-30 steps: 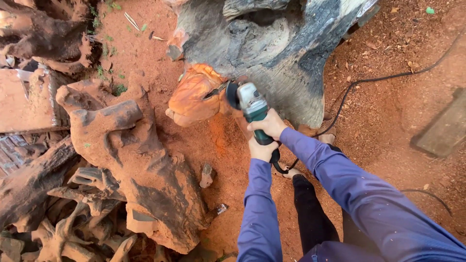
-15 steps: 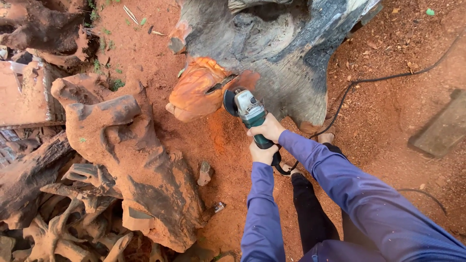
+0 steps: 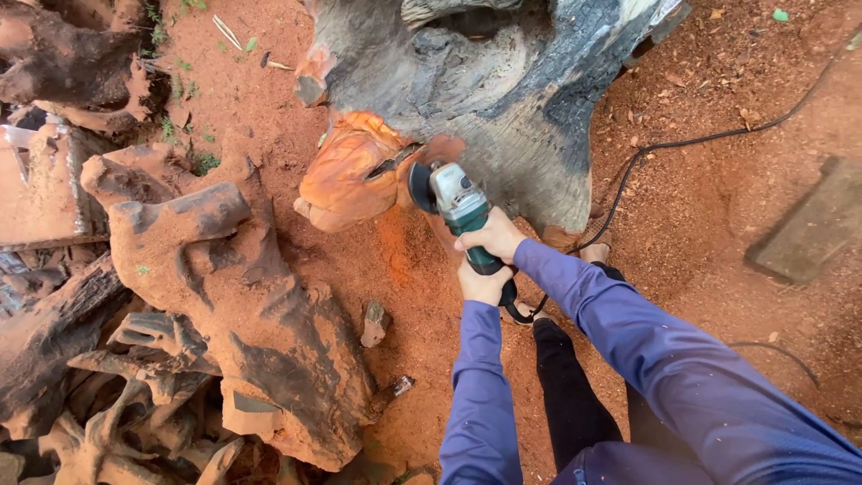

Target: Using an angle grinder to smooth and shape the surface of a large, irregular piece of wood.

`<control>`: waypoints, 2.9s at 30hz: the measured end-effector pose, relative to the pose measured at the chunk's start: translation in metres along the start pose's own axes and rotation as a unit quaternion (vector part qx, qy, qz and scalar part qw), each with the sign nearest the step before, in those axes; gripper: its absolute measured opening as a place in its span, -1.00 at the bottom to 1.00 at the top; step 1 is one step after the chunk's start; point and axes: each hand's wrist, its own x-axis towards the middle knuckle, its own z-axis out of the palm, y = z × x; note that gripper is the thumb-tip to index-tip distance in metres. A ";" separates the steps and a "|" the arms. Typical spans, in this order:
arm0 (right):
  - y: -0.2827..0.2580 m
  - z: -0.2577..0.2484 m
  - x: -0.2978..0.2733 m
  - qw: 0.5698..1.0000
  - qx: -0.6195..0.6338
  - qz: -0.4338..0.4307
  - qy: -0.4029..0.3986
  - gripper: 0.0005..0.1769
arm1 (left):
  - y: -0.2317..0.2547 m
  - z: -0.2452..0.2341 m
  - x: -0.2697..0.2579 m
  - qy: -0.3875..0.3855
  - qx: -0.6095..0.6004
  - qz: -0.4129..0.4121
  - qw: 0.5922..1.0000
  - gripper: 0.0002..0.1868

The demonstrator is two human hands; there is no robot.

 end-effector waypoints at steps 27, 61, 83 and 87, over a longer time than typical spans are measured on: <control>0.052 -0.002 0.004 0.999 0.019 -0.001 -0.036 -0.47 | 0.002 -0.007 -0.026 0.042 -0.041 -0.006 0.998 -0.47; 0.101 0.019 -0.002 0.995 -0.011 0.063 -0.078 -0.43 | -0.045 -0.023 -0.037 0.081 -0.019 -0.069 0.994 -0.47; 0.032 -0.031 -0.015 0.995 0.099 -0.006 -0.004 -0.45 | 0.068 0.000 -0.059 -0.017 0.060 -0.073 0.995 -0.27; 0.065 -0.012 -0.015 0.997 0.061 -0.003 -0.040 -0.36 | -0.024 0.004 -0.044 0.024 -0.027 -0.045 0.998 -0.38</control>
